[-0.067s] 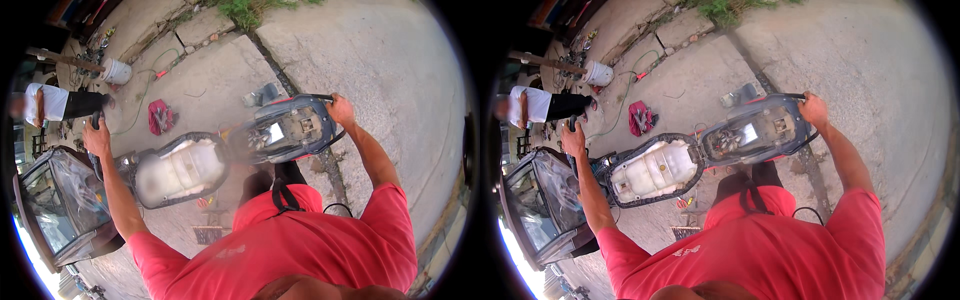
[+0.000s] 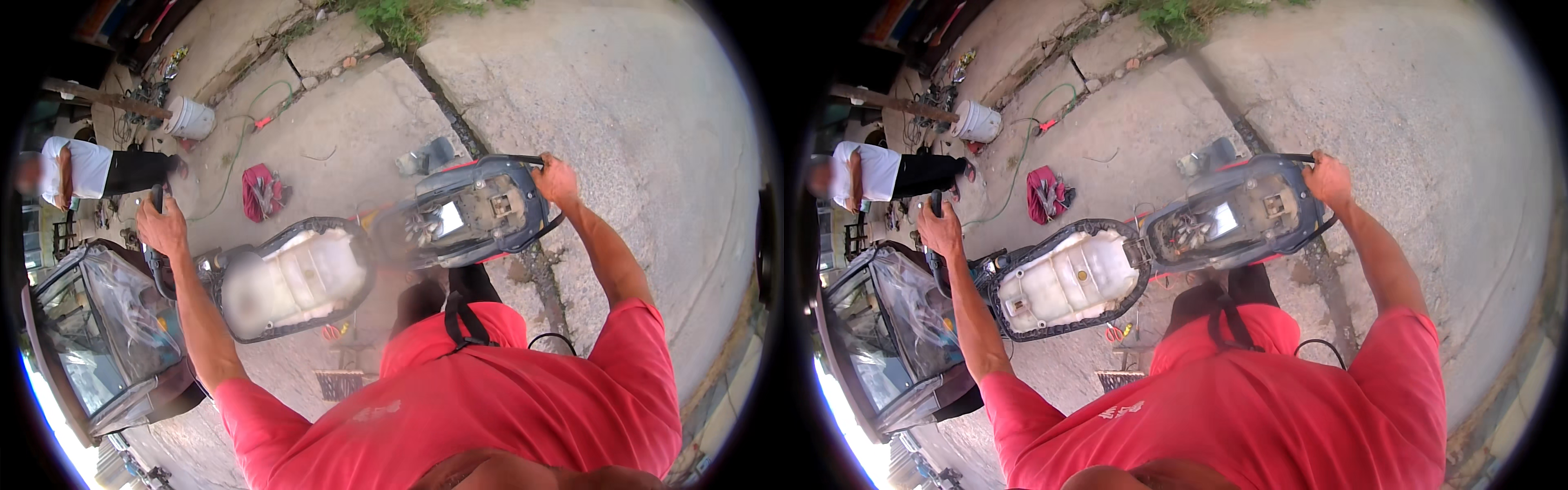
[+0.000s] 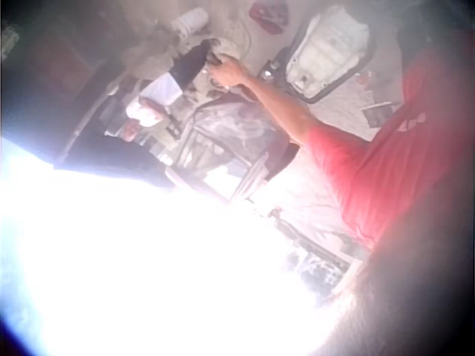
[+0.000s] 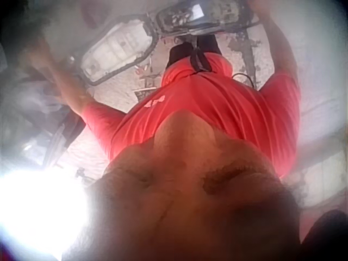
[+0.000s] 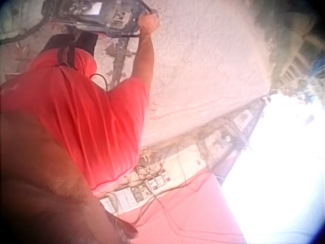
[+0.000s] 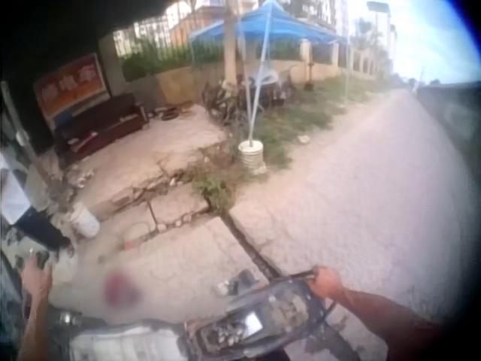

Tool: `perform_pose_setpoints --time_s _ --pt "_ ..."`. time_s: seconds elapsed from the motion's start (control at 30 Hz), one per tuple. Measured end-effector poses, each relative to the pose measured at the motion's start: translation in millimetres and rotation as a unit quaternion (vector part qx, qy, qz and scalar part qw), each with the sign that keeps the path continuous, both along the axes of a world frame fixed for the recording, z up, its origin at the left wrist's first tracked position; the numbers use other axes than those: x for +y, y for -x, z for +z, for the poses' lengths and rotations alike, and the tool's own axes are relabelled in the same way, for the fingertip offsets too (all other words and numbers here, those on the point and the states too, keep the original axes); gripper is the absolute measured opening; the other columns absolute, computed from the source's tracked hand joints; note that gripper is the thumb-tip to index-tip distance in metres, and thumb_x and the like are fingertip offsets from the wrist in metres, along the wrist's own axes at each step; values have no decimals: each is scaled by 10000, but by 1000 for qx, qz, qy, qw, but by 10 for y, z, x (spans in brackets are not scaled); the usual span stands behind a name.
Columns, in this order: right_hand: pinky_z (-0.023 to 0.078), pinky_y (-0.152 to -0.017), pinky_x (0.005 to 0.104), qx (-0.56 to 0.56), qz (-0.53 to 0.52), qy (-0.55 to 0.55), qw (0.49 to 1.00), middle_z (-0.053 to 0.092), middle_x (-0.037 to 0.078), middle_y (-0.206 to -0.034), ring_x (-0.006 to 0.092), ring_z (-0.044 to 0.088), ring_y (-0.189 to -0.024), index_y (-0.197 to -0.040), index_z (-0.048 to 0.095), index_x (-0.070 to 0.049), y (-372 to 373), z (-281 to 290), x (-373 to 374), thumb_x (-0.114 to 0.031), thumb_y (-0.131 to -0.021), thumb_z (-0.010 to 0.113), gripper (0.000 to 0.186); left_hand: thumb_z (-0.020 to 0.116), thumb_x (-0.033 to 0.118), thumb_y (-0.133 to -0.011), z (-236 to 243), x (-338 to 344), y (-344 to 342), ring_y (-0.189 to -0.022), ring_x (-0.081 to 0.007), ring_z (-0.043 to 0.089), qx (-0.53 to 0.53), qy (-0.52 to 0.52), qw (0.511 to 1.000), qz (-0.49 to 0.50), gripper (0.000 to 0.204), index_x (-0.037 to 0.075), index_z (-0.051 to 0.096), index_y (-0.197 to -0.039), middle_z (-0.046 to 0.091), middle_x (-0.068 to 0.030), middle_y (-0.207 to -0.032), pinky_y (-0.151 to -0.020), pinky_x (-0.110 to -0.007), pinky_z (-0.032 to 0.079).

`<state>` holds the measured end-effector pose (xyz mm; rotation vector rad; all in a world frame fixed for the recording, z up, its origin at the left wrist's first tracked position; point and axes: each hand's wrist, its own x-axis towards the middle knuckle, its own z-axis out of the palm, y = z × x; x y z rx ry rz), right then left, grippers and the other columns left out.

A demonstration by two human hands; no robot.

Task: The person repairs an electric scooter by manipulating wires near the handlebars and accessing electrical components within the under-seat compartment.

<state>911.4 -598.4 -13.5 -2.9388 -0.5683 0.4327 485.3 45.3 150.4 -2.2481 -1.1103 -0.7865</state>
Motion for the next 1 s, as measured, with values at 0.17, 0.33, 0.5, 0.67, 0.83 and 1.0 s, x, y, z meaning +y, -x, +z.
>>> perform_pose_setpoints --time_s 0.17,0.33,0.5,0.67,0.83,1.0 --pt "566 -894 496 -4 2 -8 1000 735 235 -1039 416 707 -999 -1226 663 -45 -32 -39 -70 -287 -883 627 422 708 147 -868 -1330 -1632 -555 -1115 -395 626 -151 327 905 -224 385 24 663 -1230 671 -204 -1179 -977 -475 488" --pt "575 -860 501 -15 3 -4 1000 735 240 -999 429 710 -963 -1187 668 -53 -51 -57 11 -291 -884 625 387 675 216 -878 -3062 -3465 -916 -1096 -356 663 -33 636 724 -266 445 3 660 -1269 673 -228 -1152 -964 -455 511" --pt "562 -814 541 -29 15 -49 998 727 236 -940 450 700 -899 -1096 662 -51 1 -48 9 -260 -865 632 313 682 329 -881 -3802 -4151 -1327 -1257 -425 573 -13 672 728 -132 616 1 545 -1385 580 -271 -1323 -1057 -499 460" --pt "546 -744 552 -28 26 -48 998 709 236 -885 460 689 -850 -1032 647 -40 -5 -86 -36 -235 -857 631 263 663 357 -915 -3541 -4182 -1571 -1316 -442 527 82 712 684 -134 703 19 435 -1489 505 -251 -1432 -1091 -509 453" --pt "543 -749 545 -48 39 -37 997 709 238 -881 460 687 -849 -1023 658 -44 -42 -100 10 -229 -850 629 255 633 296 -913 -3636 -4208 -1634 -1292 -447 538 99 689 704 -143 606 10 471 -1423 520 -275 -1399 -1085 -508 455" --pt "549 -731 539 -54 43 -33 997 709 238 -855 457 691 -822 -1068 687 -49 -93 -190 -116 -265 -858 642 304 624 274 -901 -3599 -4165 -1820 -1263 -427 565 120 726 667 -119 544 8 503 -1360 564 -273 -1346 -1068 -519 468"
